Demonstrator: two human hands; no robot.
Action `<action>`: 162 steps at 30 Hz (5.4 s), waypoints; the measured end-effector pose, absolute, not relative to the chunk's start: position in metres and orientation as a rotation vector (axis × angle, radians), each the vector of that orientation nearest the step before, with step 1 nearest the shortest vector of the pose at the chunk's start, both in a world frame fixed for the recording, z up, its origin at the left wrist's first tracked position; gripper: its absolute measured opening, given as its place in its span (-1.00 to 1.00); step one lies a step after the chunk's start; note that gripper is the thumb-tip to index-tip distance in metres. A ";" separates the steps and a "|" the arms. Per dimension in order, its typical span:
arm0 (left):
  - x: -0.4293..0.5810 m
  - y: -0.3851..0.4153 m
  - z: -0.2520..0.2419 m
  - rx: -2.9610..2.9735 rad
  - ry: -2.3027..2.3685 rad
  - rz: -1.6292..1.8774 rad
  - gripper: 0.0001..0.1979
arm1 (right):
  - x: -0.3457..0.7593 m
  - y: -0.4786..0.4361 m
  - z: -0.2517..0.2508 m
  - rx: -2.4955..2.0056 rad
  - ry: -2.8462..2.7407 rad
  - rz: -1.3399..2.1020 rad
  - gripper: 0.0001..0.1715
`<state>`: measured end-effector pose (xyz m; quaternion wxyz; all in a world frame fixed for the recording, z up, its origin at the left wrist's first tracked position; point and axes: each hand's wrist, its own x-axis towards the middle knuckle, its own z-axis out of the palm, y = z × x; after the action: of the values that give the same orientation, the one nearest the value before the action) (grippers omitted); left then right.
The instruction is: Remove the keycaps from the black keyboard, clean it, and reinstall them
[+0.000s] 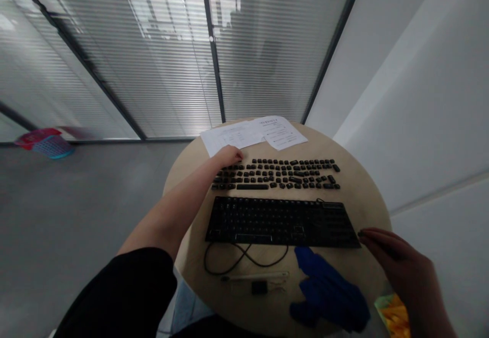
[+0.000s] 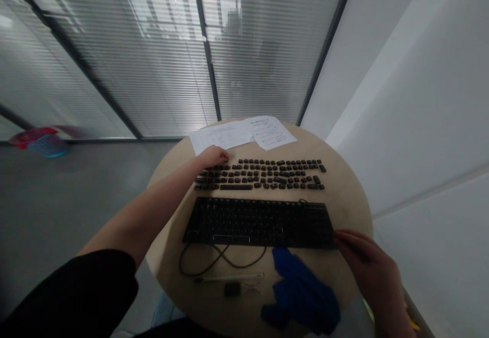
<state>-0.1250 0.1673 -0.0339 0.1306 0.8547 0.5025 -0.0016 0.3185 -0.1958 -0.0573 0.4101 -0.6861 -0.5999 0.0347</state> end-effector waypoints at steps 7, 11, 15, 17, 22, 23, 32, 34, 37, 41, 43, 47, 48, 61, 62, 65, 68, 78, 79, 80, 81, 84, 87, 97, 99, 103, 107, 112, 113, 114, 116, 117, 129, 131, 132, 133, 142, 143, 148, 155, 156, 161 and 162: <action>-0.122 0.157 -0.019 2.457 1.512 0.215 -0.74 | 0.279 -0.180 -0.054 -1.576 -1.601 0.212 -0.73; -0.134 0.111 0.003 2.443 1.513 0.483 -0.74 | 0.255 -0.175 -0.044 -1.460 -1.630 0.269 -0.81; -0.155 0.024 -0.006 2.442 1.247 0.697 -0.74 | 0.242 -0.168 -0.045 -1.433 -1.647 0.315 -0.81; -0.161 -0.014 -0.022 2.458 1.049 0.782 -0.79 | 0.237 -0.163 -0.050 -1.435 -1.659 0.357 -0.80; -0.156 -0.044 -0.058 2.497 1.088 0.840 -0.89 | 0.223 -0.157 -0.059 -1.389 -1.746 0.391 -0.83; -0.154 -0.042 -0.061 2.505 1.084 0.834 -0.90 | 0.221 -0.157 -0.059 -1.383 -1.770 0.384 -0.84; -0.153 -0.036 -0.065 2.580 1.024 0.764 -0.94 | 0.204 -0.158 -0.043 -1.309 -1.951 0.361 -0.87; -0.153 -0.037 -0.064 2.615 1.021 0.772 -0.93 | 0.198 -0.152 -0.035 -1.267 -2.011 0.371 -0.85; -0.152 -0.037 -0.063 2.665 0.995 0.796 -0.88 | 0.185 -0.135 -0.021 -1.154 -2.134 0.365 -0.83; -0.151 -0.035 -0.064 2.705 0.941 0.849 -0.88 | 0.156 -0.097 -0.012 -1.040 -2.258 0.387 -0.83; -0.151 -0.034 -0.064 2.721 0.921 0.858 -0.88 | 0.139 -0.079 -0.015 -1.032 -2.283 0.430 -0.82; -0.150 -0.035 -0.063 2.755 0.900 0.823 -0.87 | 0.107 -0.054 -0.029 -1.084 -2.310 0.548 -0.77; -0.150 -0.036 -0.063 2.763 0.907 0.812 -0.87 | 0.102 -0.052 -0.033 -1.097 -2.304 0.576 -0.74; -0.149 -0.040 -0.068 2.729 0.952 0.851 -0.87 | 0.091 -0.050 -0.059 -1.102 -2.227 0.640 -0.53; -0.149 -0.040 -0.069 2.715 0.947 0.852 -0.86 | 0.091 -0.050 -0.059 -1.098 -2.224 0.636 -0.54; -0.149 -0.040 -0.070 2.668 0.932 0.856 -0.83 | 0.091 -0.050 -0.060 -1.088 -2.228 0.609 -0.56; -0.149 -0.040 -0.070 2.633 0.941 0.833 -0.83 | 0.090 -0.051 -0.061 -1.087 -2.253 0.570 -0.58; -0.145 -0.047 -0.060 2.692 1.109 0.715 -0.85 | 0.085 -0.054 -0.062 -1.117 -2.348 0.445 -0.58; -0.146 -0.047 -0.060 2.685 1.126 0.715 -0.85 | 0.085 -0.055 -0.061 -1.120 -2.363 0.436 -0.59; -0.148 -0.048 -0.061 2.672 1.125 0.724 -0.85 | 0.084 -0.055 -0.061 -1.123 -2.381 0.426 -0.59; -0.150 -0.048 -0.061 2.652 1.105 0.749 -0.84 | 0.084 -0.055 -0.060 -1.128 -2.399 0.416 -0.59; -0.158 -0.048 -0.063 2.569 1.004 0.920 -0.81 | 0.082 -0.055 -0.059 -1.165 -2.439 0.381 -0.60; -0.164 -0.046 -0.064 2.473 1.036 1.104 -0.79 | 0.081 -0.056 -0.057 -1.189 -2.480 0.346 -0.64; -0.160 -0.048 -0.059 2.532 1.027 1.024 -0.81 | 0.109 -0.042 -0.029 -1.027 -2.328 0.232 -0.72; -0.158 -0.049 -0.057 2.557 0.986 0.982 -0.81 | 0.119 -0.014 -0.022 -1.165 -2.338 0.145 -0.74; -0.158 -0.048 -0.056 2.575 0.955 0.969 -0.81 | 0.132 0.059 -0.013 -1.542 -2.369 0.145 -0.75; -0.160 -0.050 -0.058 2.590 0.987 1.010 -0.81 | 0.130 0.113 -0.017 -1.669 -2.358 0.177 -0.72; -0.154 -0.046 -0.046 2.661 1.074 1.048 -0.77 | 0.120 0.140 -0.028 -1.682 -2.422 0.247 -0.75; -0.152 -0.039 -0.040 2.672 1.095 0.985 -0.76 | 0.119 0.143 -0.029 -1.680 -2.435 0.258 -0.77; -0.149 -0.029 -0.033 2.680 1.125 0.900 -0.76 | 0.118 0.144 -0.030 -1.678 -2.444 0.267 -0.78; -0.141 0.002 -0.021 2.649 1.268 0.659 -0.79 | 0.115 0.146 -0.031 -1.678 -2.453 0.283 -0.80; -0.137 0.022 -0.017 2.634 1.321 0.600 -0.80 | 0.114 0.146 -0.031 -1.679 -2.453 0.289 -0.81; -0.084 0.157 -0.020 2.502 1.479 0.102 -0.64 | 0.146 0.102 0.001 -1.559 -2.244 0.229 -0.79; -0.080 0.160 -0.022 2.503 1.443 0.078 -0.66 | 0.167 0.081 0.007 -1.472 -2.180 0.230 -0.83; -0.078 0.162 -0.024 2.502 1.432 0.072 -0.68 | 0.177 0.069 0.009 -1.433 -2.151 0.232 -0.84; -0.076 0.163 -0.025 2.501 1.424 0.073 -0.72 | 0.186 0.056 0.010 -1.404 -2.129 0.234 -0.86; -0.060 0.148 -0.004 2.480 1.405 0.308 -0.78 | 0.202 -0.052 0.004 -1.315 -2.075 0.347 -0.90; -0.064 0.137 0.002 2.478 1.393 0.356 -0.77 | 0.197 -0.060 0.001 -1.294 -2.096 0.381 -0.90; -0.105 0.040 0.007 2.492 1.182 0.588 -0.85 | 0.177 -0.078 -0.013 -1.192 -2.181 0.480 -0.86; -0.120 -0.046 -0.043 2.525 0.985 0.740 -0.94 | 0.151 -0.060 -0.028 -1.096 -2.180 0.456 -0.85; -0.117 -0.048 -0.047 2.541 0.999 0.731 -0.94 | 0.147 -0.058 -0.030 -1.089 -2.155 0.460 -0.85; -0.108 -0.045 -0.052 2.610 1.084 0.670 -0.92 | 0.137 -0.053 -0.044 -1.084 -2.063 0.483 -0.86; -0.108 -0.045 -0.052 2.612 1.091 0.671 -0.92 | 0.137 -0.053 -0.047 -1.079 -2.068 0.488 -0.86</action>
<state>-0.1080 -0.0452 -0.0518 0.1160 0.8917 0.3726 0.2291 0.1367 -0.0535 -0.0471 0.3703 -0.4205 -0.8061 0.1902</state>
